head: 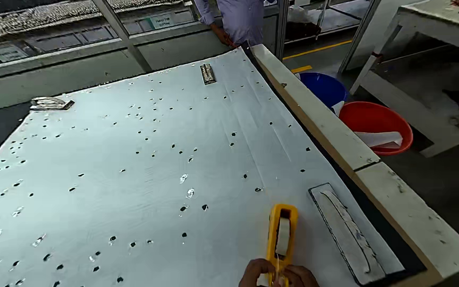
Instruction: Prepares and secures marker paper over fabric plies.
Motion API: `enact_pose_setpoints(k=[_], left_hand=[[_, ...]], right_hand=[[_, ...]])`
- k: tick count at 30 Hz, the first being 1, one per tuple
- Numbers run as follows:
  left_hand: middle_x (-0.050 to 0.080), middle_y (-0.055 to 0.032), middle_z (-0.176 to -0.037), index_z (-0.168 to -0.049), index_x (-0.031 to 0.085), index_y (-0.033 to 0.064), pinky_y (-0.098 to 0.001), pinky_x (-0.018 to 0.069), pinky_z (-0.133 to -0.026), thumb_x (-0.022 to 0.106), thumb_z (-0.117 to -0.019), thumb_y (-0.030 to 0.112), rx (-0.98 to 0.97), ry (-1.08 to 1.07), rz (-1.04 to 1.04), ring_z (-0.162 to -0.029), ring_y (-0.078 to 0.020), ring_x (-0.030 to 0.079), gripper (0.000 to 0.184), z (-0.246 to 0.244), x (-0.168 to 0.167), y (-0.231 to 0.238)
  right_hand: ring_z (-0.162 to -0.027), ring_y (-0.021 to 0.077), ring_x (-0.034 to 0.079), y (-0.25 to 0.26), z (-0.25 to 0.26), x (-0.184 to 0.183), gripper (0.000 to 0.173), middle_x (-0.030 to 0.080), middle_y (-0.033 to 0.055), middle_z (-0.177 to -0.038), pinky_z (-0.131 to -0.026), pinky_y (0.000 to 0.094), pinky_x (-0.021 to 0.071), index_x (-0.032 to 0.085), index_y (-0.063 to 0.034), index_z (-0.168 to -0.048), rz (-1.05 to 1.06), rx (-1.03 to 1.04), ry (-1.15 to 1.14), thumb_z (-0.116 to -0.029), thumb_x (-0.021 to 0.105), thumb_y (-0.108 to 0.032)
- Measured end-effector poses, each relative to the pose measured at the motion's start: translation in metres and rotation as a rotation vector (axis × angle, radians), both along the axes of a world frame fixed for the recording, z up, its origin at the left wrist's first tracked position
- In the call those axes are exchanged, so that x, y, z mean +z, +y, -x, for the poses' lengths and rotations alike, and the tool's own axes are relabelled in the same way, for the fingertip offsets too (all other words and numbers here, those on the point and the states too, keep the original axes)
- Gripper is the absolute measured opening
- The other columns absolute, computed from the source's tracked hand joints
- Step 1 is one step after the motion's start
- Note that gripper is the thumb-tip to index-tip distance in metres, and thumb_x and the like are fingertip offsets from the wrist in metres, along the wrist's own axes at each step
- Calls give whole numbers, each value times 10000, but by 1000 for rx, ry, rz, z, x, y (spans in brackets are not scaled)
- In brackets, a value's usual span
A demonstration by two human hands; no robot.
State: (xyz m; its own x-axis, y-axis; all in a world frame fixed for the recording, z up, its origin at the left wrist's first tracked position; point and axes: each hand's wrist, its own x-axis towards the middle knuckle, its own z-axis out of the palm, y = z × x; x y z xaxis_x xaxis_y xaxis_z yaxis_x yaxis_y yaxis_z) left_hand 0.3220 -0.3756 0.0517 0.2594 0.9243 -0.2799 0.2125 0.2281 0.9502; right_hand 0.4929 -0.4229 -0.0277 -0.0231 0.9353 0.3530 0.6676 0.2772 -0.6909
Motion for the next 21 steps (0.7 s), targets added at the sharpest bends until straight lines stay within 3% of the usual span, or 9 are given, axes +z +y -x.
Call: enact_pose_setpoints(k=[4,7,12,16,19,21], left_hand=[[642,-165,-1148,-1092,695,-28,-373,616,-792,726,-936,229,149,110,38,-1012,-214,677,303,-14,-4,-7],[644,-165,-1150,-1140,667,-28,-397,632,-784,735,-922,250,229,120,107,-990,-240,695,360,-18,-6,-7],[637,-146,-1162,-1123,699,13,-370,628,-738,713,-929,244,205,145,144,-971,-230,691,302,-19,-11,-3],[611,-89,-1078,-913,727,57,-264,588,-720,736,-878,253,211,157,-53,-969,-140,650,199,-19,-8,-2],[675,-19,-965,-924,729,76,-226,524,-670,698,-910,254,216,193,-187,-874,-83,646,181,-17,5,-10],[711,24,-837,-946,733,72,-208,522,-644,658,-944,228,210,202,-146,-751,-52,659,173,-14,10,-22]], right_hand=[[-1025,179,671,7,-7,-6,282,711,87,-1126,-970,324,508,709,-110,-1120,-82,17,-10,-935,717,-321],[-1017,141,663,11,-9,-15,308,706,48,-1136,-952,309,503,700,-147,-1116,-137,13,-32,-941,696,-400],[-987,138,667,12,-9,-15,293,700,42,-1146,-886,310,527,699,-150,-1097,-115,29,-16,-931,698,-392],[-963,145,678,15,-10,-14,303,705,27,-1140,-855,329,535,697,-173,-1089,-132,19,-83,-927,682,-429],[-942,163,691,13,-10,-9,299,713,32,-1148,-844,352,547,707,-170,-1092,-156,-35,-143,-925,677,-416],[-938,188,701,9,-9,-7,314,717,44,-1154,-838,387,558,715,-158,-1107,-126,-30,-146,-931,669,-413]])
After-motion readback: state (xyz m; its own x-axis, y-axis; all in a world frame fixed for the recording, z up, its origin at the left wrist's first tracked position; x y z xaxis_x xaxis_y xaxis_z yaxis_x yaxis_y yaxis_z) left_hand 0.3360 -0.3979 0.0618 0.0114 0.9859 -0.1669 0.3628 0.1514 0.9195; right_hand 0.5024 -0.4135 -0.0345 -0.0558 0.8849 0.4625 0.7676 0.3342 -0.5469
